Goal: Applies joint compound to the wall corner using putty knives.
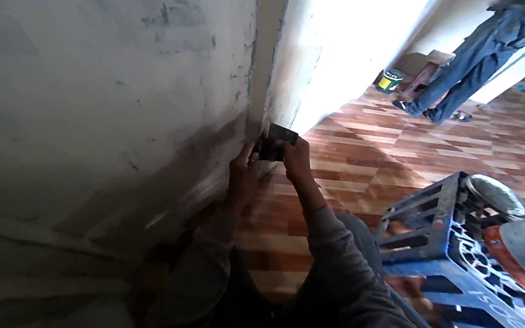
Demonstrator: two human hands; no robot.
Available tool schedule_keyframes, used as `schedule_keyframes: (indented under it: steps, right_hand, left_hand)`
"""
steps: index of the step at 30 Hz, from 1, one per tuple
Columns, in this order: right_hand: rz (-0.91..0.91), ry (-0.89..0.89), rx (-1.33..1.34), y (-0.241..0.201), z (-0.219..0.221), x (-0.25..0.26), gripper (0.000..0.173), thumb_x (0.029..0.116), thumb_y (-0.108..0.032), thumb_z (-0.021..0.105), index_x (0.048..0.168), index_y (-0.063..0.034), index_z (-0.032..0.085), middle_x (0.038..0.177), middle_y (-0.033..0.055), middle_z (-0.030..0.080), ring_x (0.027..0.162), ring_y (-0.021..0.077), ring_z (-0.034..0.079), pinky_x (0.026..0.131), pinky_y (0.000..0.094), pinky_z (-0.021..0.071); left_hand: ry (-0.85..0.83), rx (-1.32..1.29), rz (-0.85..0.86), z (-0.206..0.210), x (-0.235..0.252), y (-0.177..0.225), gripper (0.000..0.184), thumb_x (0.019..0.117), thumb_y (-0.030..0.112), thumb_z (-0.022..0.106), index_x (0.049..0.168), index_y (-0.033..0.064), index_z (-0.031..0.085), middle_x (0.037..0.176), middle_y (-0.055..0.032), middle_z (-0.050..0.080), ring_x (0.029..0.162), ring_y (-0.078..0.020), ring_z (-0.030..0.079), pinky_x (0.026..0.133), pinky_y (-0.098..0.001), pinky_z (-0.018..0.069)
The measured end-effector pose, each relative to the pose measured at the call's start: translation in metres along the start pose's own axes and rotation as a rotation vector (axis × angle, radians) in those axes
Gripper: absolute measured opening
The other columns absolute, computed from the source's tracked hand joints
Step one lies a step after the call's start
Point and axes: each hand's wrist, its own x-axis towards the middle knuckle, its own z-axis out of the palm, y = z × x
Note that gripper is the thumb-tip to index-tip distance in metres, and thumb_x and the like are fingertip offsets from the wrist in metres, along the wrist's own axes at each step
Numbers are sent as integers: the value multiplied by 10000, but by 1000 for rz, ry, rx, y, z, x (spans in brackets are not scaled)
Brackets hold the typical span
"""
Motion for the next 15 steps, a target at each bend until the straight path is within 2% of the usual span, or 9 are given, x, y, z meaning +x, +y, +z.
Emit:
schedule_keyframes:
  steps: [4, 6, 8, 10, 12, 15]
  right_hand:
    - [117, 23, 113, -6, -4, 2, 155, 987, -101, 631, 1115, -17, 654, 923, 118, 690, 768, 204, 677, 685, 411, 593]
    - [185, 17, 235, -16, -8, 4, 181, 983, -95, 622, 1147, -21, 629, 950, 118, 684, 784, 210, 680, 688, 419, 600]
    - [188, -7, 388, -32, -16, 5, 187, 984, -111, 603, 1163, -57, 605, 959, 80, 685, 787, 176, 678, 689, 384, 598]
    - [49, 49, 421, -43, -33, 18, 225, 990, -128, 614, 1203, -58, 601, 991, 58, 695, 835, 154, 686, 746, 370, 606]
    - [-187, 208, 396, -37, -53, 53, 232, 989, -74, 627, 1206, 8, 620, 993, 92, 725, 872, 176, 719, 795, 395, 630]
    - [-396, 345, 102, -19, -82, 112, 246, 1026, -122, 572, 1211, 27, 638, 1052, 98, 719, 965, 140, 703, 905, 366, 587]
  left_hand:
    - [-100, 93, -53, -6, 3, -1, 399, 1056, 80, 473, 1447, 66, 550, 1249, -164, 680, 1057, -223, 690, 940, -415, 566]
    - [-153, 150, -97, -7, 3, 0, 399, 1062, 86, 472, 1454, 64, 544, 1257, -179, 676, 1089, -244, 684, 971, -425, 550]
    - [-264, 231, -150, -4, 2, 0, 389, 1058, 90, 469, 1431, 40, 565, 1319, -190, 651, 1187, -267, 649, 1043, -436, 509]
    - [-288, 253, -204, 2, 1, 2, 403, 1046, 74, 468, 1434, 24, 560, 1378, -200, 617, 1279, -280, 601, 1107, -441, 462]
    - [-170, 244, -239, -1, 2, -1, 408, 1041, 73, 475, 1436, -6, 540, 1365, -229, 614, 1277, -309, 599, 1099, -468, 466]
    - [-108, 217, -250, -6, 5, -8, 415, 1034, 64, 489, 1441, -4, 532, 1375, -217, 608, 1277, -281, 596, 1092, -442, 470]
